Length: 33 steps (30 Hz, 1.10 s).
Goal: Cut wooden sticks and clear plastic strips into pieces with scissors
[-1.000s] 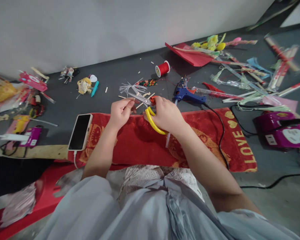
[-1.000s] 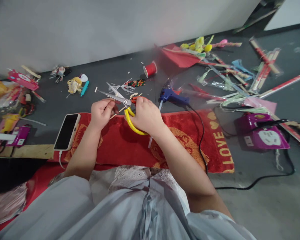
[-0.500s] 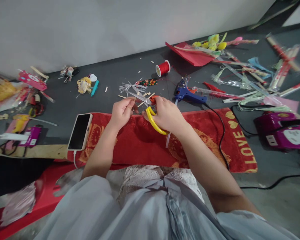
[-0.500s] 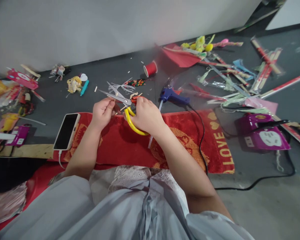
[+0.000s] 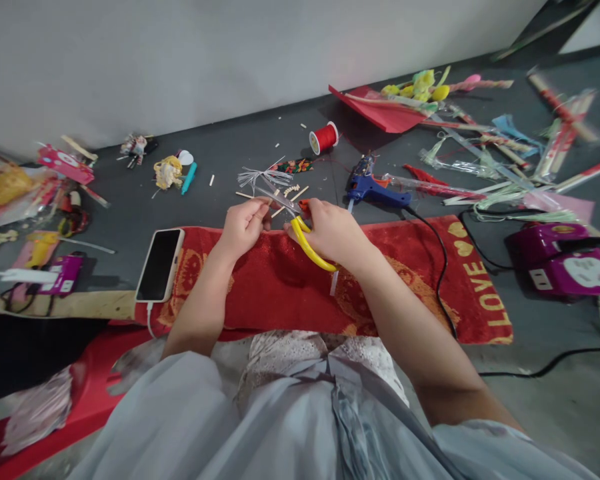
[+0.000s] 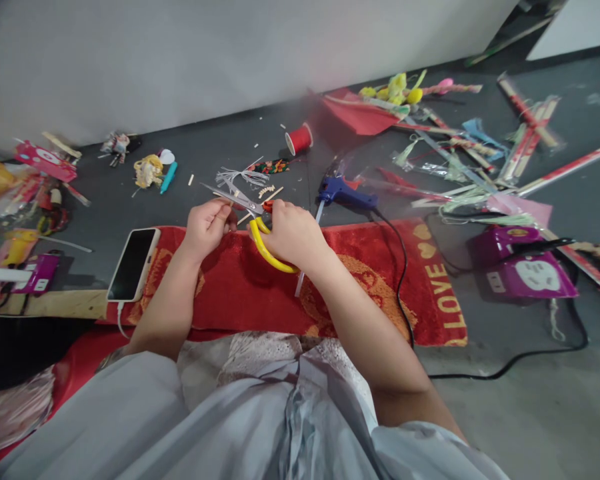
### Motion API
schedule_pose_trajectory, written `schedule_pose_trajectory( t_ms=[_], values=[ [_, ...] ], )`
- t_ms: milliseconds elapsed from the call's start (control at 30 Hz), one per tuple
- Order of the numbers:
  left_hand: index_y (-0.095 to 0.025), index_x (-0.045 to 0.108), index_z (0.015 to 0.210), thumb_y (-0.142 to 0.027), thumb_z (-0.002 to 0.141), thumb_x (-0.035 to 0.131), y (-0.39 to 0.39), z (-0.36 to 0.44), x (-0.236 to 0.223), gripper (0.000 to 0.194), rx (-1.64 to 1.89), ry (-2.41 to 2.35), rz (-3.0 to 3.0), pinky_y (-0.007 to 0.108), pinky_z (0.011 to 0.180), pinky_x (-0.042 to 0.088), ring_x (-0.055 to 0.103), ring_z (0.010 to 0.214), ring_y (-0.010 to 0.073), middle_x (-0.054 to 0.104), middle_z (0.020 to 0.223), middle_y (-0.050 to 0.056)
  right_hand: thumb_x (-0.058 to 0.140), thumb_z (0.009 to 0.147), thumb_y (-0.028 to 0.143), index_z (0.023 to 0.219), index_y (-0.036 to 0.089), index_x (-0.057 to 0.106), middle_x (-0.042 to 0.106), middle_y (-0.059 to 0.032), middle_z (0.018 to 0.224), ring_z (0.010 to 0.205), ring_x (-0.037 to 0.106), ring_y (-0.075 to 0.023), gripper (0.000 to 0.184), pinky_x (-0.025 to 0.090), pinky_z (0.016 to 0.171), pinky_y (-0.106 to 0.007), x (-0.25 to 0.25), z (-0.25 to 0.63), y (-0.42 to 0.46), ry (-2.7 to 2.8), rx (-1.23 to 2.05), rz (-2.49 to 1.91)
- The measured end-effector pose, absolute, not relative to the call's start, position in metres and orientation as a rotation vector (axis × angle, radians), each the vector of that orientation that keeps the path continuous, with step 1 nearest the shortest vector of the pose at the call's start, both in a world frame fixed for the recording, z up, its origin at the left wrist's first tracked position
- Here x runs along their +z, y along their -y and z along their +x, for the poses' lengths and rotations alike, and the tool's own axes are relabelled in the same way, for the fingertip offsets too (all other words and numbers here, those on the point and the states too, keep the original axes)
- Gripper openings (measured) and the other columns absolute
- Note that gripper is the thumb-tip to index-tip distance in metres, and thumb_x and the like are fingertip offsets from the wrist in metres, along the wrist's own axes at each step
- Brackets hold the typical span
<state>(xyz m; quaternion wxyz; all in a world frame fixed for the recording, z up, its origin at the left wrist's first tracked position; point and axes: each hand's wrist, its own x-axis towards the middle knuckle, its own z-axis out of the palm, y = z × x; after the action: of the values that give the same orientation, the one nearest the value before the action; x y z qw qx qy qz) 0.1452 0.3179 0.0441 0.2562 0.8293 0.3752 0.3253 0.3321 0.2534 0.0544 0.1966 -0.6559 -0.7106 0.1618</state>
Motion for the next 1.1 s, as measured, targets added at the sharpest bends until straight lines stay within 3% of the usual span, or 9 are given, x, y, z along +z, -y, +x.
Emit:
schedule_pose_trajectory(
  t_ms=[200, 567, 933, 1100],
  values=[
    [-0.017, 0.062, 0.078, -0.055, 0.095, 0.036, -0.320, 0.143, 0.043, 0.050, 0.846, -1.013, 2.262, 0.021, 0.053, 0.042, 0.049, 0.048, 0.0082, 0.055, 0.052, -0.002, 0.043, 0.089, 0.046, 0.099, 0.010, 0.062, 0.070, -0.0163, 0.093, 0.084, 0.065, -0.0279, 0.042, 0.040, 0.067, -0.033, 0.059, 0.330, -0.254, 2.010, 0.478, -1.944],
    [-0.017, 0.062, 0.081, -0.055, 0.095, 0.035, -0.320, 0.144, 0.043, 0.049, 0.855, -1.015, 2.242, 0.022, 0.053, 0.039, 0.048, 0.047, 0.0084, 0.052, 0.051, -0.003, 0.042, 0.087, 0.042, 0.098, 0.009, 0.065, 0.071, -0.0187, 0.093, 0.082, 0.067, -0.0287, 0.043, 0.043, 0.067, -0.035, 0.061, 0.326, -0.252, 1.999, 0.418, -2.008],
    [-0.018, 0.066, 0.089, -0.046, 0.096, 0.040, -0.318, 0.153, 0.036, 0.039, 1.027, -1.227, 2.440, 0.023, 0.065, 0.046, 0.059, 0.065, 0.0123, 0.066, 0.069, 0.002, 0.045, 0.087, 0.043, 0.100, 0.009, 0.062, 0.070, -0.0179, 0.094, 0.082, 0.066, -0.0286, 0.041, 0.045, 0.072, -0.037, 0.052, 0.326, -0.257, 1.915, 0.395, -1.950],
    [-0.018, 0.066, 0.085, -0.039, 0.097, 0.038, -0.317, 0.152, 0.039, 0.037, 1.018, -1.233, 2.518, 0.024, 0.065, 0.046, 0.058, 0.063, 0.0126, 0.064, 0.065, 0.002, 0.046, 0.086, 0.044, 0.102, 0.009, 0.060, 0.069, -0.0173, 0.094, 0.084, 0.065, -0.0284, 0.041, 0.045, 0.074, -0.037, 0.050, 0.325, -0.257, 1.897, 0.379, -1.923]
  ],
)
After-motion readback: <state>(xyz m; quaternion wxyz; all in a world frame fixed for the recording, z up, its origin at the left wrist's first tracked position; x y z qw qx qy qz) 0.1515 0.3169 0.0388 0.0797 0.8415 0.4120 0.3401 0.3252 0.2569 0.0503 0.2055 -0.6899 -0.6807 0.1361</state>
